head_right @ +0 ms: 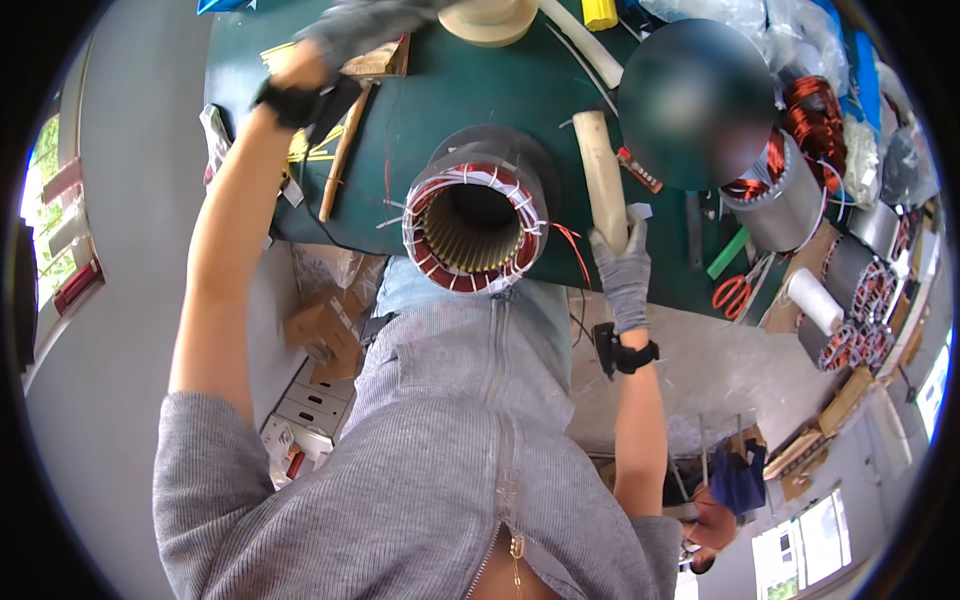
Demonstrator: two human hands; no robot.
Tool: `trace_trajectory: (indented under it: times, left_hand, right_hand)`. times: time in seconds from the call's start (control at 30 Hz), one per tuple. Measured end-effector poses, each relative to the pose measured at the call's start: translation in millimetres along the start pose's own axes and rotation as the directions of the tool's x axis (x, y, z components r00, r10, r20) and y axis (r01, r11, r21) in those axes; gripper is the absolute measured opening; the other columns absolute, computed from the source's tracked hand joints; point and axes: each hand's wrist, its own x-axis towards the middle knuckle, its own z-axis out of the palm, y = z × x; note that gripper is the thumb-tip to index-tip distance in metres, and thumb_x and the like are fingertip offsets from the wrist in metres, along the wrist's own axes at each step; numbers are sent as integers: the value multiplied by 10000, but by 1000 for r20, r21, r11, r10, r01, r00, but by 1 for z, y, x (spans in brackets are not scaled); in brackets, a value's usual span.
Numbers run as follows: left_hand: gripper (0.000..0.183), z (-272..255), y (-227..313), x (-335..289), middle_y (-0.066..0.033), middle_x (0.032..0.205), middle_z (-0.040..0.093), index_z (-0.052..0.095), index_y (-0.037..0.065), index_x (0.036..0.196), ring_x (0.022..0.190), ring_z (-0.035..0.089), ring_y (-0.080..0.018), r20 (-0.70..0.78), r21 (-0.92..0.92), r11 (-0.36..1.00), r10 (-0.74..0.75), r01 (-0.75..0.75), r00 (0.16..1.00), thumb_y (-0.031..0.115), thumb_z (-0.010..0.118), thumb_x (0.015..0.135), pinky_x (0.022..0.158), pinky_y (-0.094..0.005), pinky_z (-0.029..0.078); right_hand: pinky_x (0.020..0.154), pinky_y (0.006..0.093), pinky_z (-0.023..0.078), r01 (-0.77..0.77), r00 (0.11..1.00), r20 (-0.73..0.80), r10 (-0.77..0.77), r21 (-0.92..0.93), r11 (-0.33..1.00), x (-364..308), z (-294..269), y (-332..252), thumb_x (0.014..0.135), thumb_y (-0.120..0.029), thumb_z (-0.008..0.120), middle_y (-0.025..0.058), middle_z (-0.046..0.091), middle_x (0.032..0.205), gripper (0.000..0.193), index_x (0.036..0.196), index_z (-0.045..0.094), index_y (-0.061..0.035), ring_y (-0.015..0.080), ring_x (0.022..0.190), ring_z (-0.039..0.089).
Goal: Assembling and marking an electric motor stator using various tools.
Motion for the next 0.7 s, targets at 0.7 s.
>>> trace_trajectory:
  times: [0.7]
  left_hand:
    - [169, 111, 7, -218, -113, 965, 589, 519, 1, 1009, 901, 580, -203, -61, -982, 183, -560, 51, 826, 70, 548, 857, 830, -312, 477]
  right_hand:
    - [659, 349, 509, 863, 487, 617, -619, -451, 229, 33, -74, -163, 786, -355, 593, 123, 563, 906, 583, 1321, 364, -391, 268, 821, 601]
